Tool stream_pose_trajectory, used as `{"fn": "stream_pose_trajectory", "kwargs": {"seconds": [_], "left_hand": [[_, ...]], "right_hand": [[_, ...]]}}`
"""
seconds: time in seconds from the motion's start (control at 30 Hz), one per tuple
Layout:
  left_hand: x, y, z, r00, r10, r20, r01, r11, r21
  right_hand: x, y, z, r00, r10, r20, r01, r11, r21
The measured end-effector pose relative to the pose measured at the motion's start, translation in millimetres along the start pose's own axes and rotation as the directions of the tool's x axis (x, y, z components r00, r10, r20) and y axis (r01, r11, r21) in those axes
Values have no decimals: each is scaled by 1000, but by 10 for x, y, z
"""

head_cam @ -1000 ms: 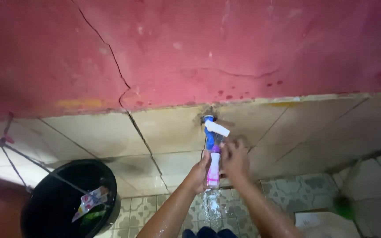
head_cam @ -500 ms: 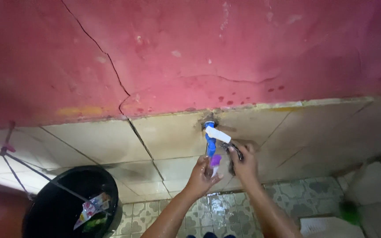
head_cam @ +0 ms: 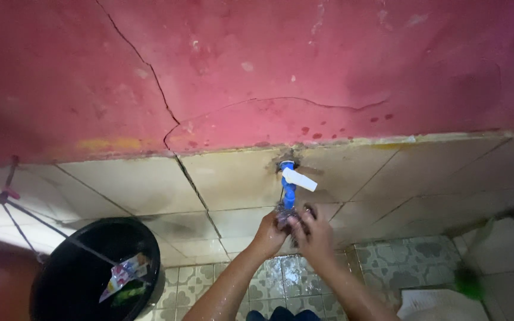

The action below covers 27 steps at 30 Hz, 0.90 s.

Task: Cleaning and organizing toiletries in a bathroom shower caddy.

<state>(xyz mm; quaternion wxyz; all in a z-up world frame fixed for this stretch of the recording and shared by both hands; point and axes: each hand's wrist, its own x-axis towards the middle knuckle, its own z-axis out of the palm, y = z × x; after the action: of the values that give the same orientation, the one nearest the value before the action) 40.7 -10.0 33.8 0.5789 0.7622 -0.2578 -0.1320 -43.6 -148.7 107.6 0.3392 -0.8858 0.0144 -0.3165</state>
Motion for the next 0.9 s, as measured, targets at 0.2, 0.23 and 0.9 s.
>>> {"fn": "stream_pose_trajectory", "kwargs": {"seconds": [0.2,0.23,0.9], "left_hand": [[60,-82,2,914,-394,94,396,820,-413],[150,-141,15,915,-392,93,394,821,-413],[-42,675,-653,901,-399,173,423,710,-564]], "right_hand": [[206,221,-166,899,435,-45,-429,897,104],[141,234,-64,900,433,-46,-426,899,104],[-52,737,-49,682,459,569,-707,215,674]]}}
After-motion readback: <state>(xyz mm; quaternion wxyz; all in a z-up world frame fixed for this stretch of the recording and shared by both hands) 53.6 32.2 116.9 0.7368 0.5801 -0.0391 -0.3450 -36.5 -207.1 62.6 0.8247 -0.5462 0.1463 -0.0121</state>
